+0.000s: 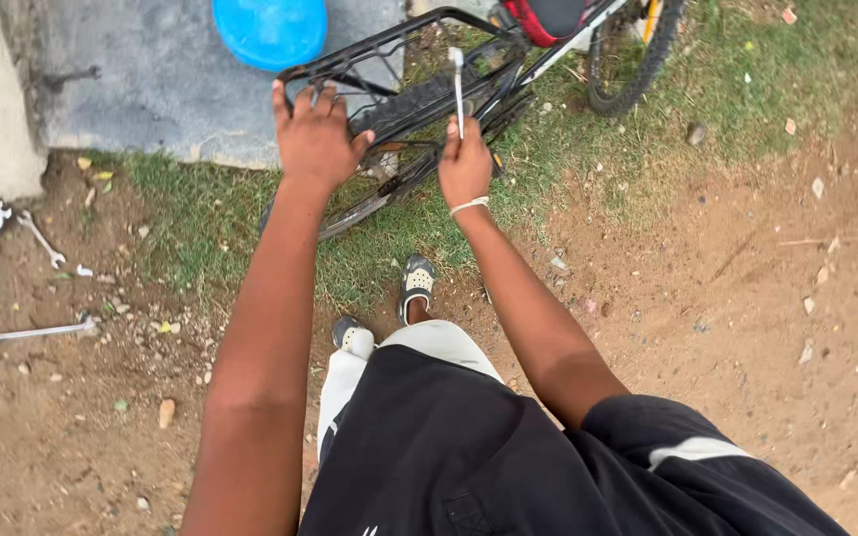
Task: The person uses wrenches to tighten and adjust components on a bicycle, working on the chain derailleur, handlebars, and rear rack.
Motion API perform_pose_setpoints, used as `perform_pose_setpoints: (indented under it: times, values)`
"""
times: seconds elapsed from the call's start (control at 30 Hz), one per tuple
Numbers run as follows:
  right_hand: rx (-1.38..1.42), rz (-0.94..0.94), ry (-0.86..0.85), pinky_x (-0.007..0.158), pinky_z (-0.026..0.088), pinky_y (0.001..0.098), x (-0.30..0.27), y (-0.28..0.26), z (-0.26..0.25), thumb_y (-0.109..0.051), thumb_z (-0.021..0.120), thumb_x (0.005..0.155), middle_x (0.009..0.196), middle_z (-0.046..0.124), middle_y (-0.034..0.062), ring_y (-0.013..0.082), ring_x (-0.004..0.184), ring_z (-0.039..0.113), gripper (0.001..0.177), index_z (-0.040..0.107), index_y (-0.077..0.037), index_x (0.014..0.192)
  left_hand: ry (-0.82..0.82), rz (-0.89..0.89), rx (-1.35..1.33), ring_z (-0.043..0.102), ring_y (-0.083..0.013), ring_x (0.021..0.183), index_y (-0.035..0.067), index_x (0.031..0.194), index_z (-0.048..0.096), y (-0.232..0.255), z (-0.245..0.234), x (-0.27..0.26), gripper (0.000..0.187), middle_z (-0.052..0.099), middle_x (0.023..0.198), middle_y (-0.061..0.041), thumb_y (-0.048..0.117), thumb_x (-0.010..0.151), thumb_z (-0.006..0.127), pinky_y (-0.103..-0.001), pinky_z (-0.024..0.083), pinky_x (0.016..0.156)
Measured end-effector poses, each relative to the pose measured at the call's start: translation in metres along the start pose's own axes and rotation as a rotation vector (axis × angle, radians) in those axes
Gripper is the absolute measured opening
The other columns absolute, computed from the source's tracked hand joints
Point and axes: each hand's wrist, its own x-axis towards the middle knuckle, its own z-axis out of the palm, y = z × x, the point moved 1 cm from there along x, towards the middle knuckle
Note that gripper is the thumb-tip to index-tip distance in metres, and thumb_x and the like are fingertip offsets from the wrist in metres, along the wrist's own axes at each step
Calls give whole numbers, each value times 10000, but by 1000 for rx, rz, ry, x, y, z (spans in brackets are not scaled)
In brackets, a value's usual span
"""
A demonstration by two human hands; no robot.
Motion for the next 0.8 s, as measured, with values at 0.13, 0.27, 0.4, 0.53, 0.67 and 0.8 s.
perform_pose_setpoints:
  times: [0.13, 0.27, 0.4, 0.53, 0.67, 0.8]
  values:
    - [-9, -89, -17, 561, 508, 464, 9, -2, 16, -254, 586, 1056, 690, 656, 139, 308, 614, 649, 176, 652, -99, 1107, 35, -13, -10, 479, -326, 1363, 36, 1360, 643, -4, -8, -5, 777, 592, 1454, -108, 632, 863, 693, -620, 78, 1218]
    - [125, 5, -100, 498, 463, 425, -31, 7, -6, -322, 551, 1063, 622, 616, 102, 241, 510, 605, 268, 667, -93, 1138, 50, -16, -30, 496, -330, 1331, 59, 1298, 698, 2, -13, -6, 790, 612, 1415, -104, 680, 810, 719, -613, 92, 1210]
    - [280, 151, -301, 514, 473, 352, -95, 52, -21, -381, 561, 1054, 619, 600, 37, 163, 528, 597, 319, 667, -81, 1076, -12, -41, -32, 529, -309, 1284, 91, 1099, 775, 7, -23, -5, 643, 615, 1431, -81, 658, 801, 734, -612, 109, 1222]
    - [358, 333, -466, 543, 489, 337, -142, 128, -26, -283, 594, 1039, 624, 642, 32, 139, 548, 610, 282, 699, -26, 993, 10, -24, 3, 548, -297, 1258, 96, 1053, 791, 6, -26, -3, 620, 629, 1419, -65, 663, 807, 736, -602, 135, 1231]
    - [517, 659, -608, 482, 454, 319, -96, 176, -62, -159, 563, 1012, 685, 648, 56, 150, 542, 590, 177, 690, -38, 1037, 44, -89, -9, 550, -282, 1282, 123, 1066, 793, 14, -22, -4, 585, 634, 1433, -22, 657, 837, 724, -610, 169, 1269]
    - [444, 250, -387, 575, 569, 278, 77, 153, -190, 36, 492, 1017, 795, 706, 55, 135, 664, 675, 167, 647, -17, 1048, 76, -219, 193, 591, -281, 1252, 154, 1050, 795, 40, -12, -3, 506, 655, 1432, 24, 629, 942, 658, -676, 198, 1208]
